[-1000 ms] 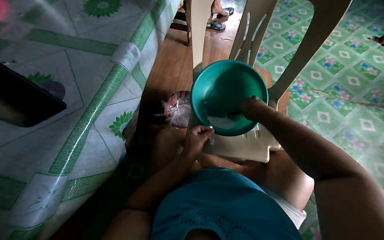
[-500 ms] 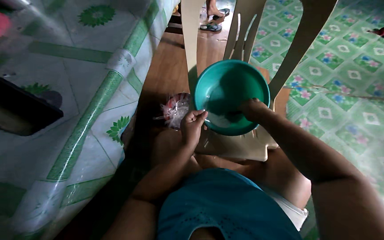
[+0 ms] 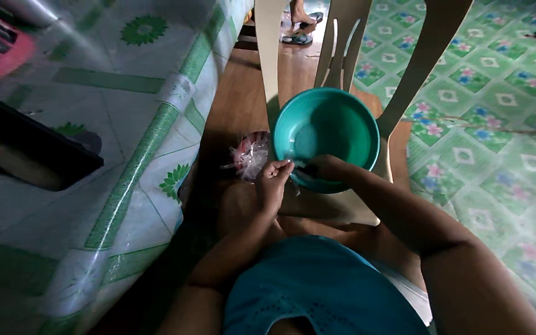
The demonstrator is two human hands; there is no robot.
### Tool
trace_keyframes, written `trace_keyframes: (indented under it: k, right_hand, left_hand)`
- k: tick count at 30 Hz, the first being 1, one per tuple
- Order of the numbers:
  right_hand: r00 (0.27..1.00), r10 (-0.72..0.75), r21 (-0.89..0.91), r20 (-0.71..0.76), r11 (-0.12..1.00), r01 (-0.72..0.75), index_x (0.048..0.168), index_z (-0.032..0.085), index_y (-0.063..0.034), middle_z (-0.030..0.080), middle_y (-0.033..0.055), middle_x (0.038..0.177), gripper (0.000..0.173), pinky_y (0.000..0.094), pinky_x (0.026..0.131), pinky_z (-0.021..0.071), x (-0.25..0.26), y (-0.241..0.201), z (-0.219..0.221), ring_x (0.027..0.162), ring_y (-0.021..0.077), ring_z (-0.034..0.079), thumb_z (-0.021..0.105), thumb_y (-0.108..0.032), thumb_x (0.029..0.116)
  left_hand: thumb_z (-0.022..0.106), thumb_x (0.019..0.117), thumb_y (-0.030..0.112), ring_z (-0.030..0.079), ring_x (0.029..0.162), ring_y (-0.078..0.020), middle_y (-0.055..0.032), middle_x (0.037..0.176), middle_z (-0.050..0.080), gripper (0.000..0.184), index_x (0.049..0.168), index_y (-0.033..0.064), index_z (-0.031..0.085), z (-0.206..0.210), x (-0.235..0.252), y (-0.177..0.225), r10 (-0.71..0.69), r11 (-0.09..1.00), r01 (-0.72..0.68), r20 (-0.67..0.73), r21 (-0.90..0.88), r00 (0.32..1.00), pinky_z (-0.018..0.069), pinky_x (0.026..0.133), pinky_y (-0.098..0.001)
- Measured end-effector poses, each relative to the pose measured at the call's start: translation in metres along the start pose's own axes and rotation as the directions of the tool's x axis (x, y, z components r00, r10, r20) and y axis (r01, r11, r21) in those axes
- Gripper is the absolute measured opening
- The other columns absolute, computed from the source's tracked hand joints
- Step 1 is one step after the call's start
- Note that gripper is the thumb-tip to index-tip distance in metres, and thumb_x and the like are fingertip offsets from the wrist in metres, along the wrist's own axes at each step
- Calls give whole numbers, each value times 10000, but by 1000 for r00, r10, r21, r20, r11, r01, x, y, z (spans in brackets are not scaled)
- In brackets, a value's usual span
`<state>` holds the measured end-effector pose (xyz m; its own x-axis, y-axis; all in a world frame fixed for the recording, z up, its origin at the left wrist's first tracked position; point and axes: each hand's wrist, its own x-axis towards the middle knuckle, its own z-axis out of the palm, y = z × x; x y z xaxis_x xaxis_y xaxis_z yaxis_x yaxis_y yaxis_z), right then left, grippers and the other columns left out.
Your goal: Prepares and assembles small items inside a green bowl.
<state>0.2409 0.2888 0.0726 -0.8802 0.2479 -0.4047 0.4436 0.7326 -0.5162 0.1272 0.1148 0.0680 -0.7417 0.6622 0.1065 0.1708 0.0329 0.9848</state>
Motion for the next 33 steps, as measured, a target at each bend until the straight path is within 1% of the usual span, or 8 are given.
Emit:
trace_keyframes:
  k: [4, 6, 11, 15, 19, 23, 25, 33]
  right_hand:
    - [995, -43, 42, -88, 998, 47, 1222, 694, -13, 701, 177, 1180, 237, 523, 1043, 491, -5, 0, -12, 1138, 324, 663, 592, -98, 1025]
    - [995, -25, 36, -93, 999, 29, 1223, 690, -3, 700, 181, 1183, 236, 511, 1036, 494, -16, -8, -29, 1134, 317, 664, 586, -92, 1031]
    - [976, -40, 20, -215, 999, 45, 1144, 729, -56, 725, 129, 1062, 181, 529, 915, 551, -26, 22, -49, 986, 280, 694, 650, -117, 993]
    - [953, -43, -19, -300, 999, 39, 1148, 740, -58, 736, 127, 1033, 188, 535, 889, 565, -41, 36, -66, 954, 282, 708, 656, -120, 992]
    - [968, 70, -10, -241, 997, -75, 1185, 719, -44, 723, 143, 1091, 206, 535, 954, 534, -63, 28, -78, 1021, 291, 692, 619, -122, 1021]
    - [964, 25, -28, -266, 999, -33, 1142, 737, -61, 733, 120, 1056, 176, 510, 909, 562, -70, 42, -71, 976, 262, 703, 645, -95, 995]
    - [974, 64, -24, -219, 997, -71, 1183, 727, -58, 726, 123, 1110, 204, 508, 970, 535, -76, 32, -77, 1040, 264, 692, 611, -89, 1018]
    - [969, 85, -35, -234, 995, -96, 1159, 738, -73, 728, 109, 1082, 191, 520, 958, 535, -73, 30, -84, 1019, 260, 691, 620, -98, 1012]
  left_hand:
    - [802, 894, 172, 685, 895, -107, -29, 954, 730, 148, 992, 73, 752, -5, 10, 1, -48, 999, 48, -18, -15, 999, 573, 842, -312]
    - [777, 919, 199, 685, 932, -108, -33, 1006, 733, 170, 1035, 78, 748, -5, 26, 13, 8, 999, -8, 17, 39, 1000, 568, 861, -323]
    - [750, 932, 217, 689, 1009, -124, -61, 1061, 729, 219, 1065, 43, 740, 19, 103, 84, 335, 941, -337, 54, 27, 941, 569, 932, -325]
    - [744, 931, 168, 688, 1023, -149, -89, 1031, 734, 177, 1025, 18, 743, 44, 142, 123, 625, 780, -625, 21, 13, 780, 555, 952, -325]
    - [709, 964, 251, 688, 1079, -200, -107, 1089, 738, 241, 1073, 41, 754, 58, 137, 86, 388, 816, -509, 394, 273, 833, 538, 1008, -417]
    - [741, 946, 280, 693, 1060, -211, -88, 1082, 740, 236, 1057, 73, 766, 54, 124, 44, 133, 838, -383, 536, 388, 834, 538, 993, -464]
    - [748, 943, 273, 687, 1080, -232, -95, 1086, 742, 228, 1060, 79, 772, 48, 119, 35, 97, 819, -394, 576, 417, 812, 523, 1010, -487]
    - [722, 957, 272, 684, 1090, -261, -95, 1038, 756, 197, 1009, 94, 790, 35, 113, 34, 157, 712, -540, 647, 449, 746, 506, 1025, -486]
